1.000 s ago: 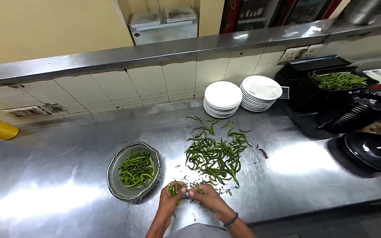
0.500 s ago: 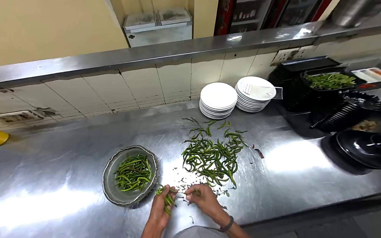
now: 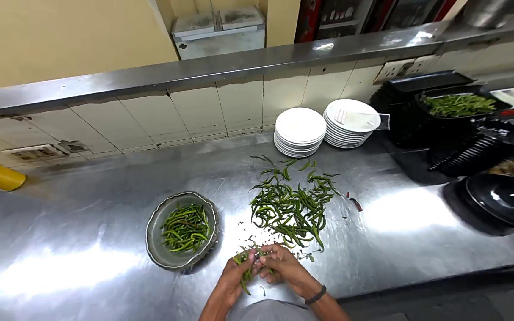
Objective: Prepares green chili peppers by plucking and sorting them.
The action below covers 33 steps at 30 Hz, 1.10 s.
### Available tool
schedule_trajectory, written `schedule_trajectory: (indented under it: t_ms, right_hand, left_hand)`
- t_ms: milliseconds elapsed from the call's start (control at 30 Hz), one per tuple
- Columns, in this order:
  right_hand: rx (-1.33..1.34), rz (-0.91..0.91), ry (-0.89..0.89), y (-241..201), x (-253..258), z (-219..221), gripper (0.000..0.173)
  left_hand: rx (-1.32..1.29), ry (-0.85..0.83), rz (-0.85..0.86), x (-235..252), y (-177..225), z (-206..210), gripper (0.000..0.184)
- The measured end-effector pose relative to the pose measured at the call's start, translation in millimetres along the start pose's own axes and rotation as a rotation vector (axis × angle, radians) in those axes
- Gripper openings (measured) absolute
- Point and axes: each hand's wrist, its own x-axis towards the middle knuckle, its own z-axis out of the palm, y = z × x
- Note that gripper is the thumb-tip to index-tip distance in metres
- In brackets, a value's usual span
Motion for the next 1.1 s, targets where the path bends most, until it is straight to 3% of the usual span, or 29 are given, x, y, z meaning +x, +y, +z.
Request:
schedule_trajectory:
  t_ms: [100, 233, 500, 633, 767, 867, 1000, 1033, 1100]
  right_hand:
    - [-0.049, 0.022, -0.022, 5.4, 2.6, 1.1, 0.027]
    - [-0.094, -0.081, -0.035, 13.2, 5.5, -5.3, 0.023]
    - [-0.258, -0.106, 0.056, 17.6, 8.6, -6.6, 0.013]
    - [-0.499, -0.120, 0.143, 23.4, 13.6, -9.8, 0.015]
    - [-0.774, -0.138, 0.186, 16.1, 15.3, -10.1, 0.020]
    - [-0.886, -0.353, 0.191, 5.3, 3.6, 1.0, 0.015]
    - [-0.740, -0.829, -0.073, -3.7, -8.9, 17.8, 0.015]
    - [-0.717, -0.840, -0.100, -4.1, -9.3, 21.1, 0.015]
    - [-0.725, -0.682, -0.066, -2.3, -5.2, 18.9, 0.011]
  left_hand:
    - [0.018, 0.023, 0.068, 7.2, 1.1, 2.2, 0.024]
    - [-0.023, 0.147, 0.181, 8.3, 6.2, 8.0, 0.021]
    - [-0.074, 0.217, 0.176, 2.5, 12.3, 10.7, 0.016]
    - [0.027, 0.146, 0.175, 1.6, 4.3, 5.5, 0.021]
    - [-0.058, 0.150, 0.170, 2.6, 1.7, 4.2, 0.014]
    - [-0.342, 0.080, 0.032, 3.1, 1.6, 0.9, 0.009]
    - [-0.654, 0.070, -0.047, 7.0, -1.4, -9.3, 0.021]
    - [-0.671, 0.075, -0.032, 7.8, -1.5, -13.1, 0.022]
    - [-0.625, 0.086, -0.027, 5.6, 1.6, -18.9, 0.023]
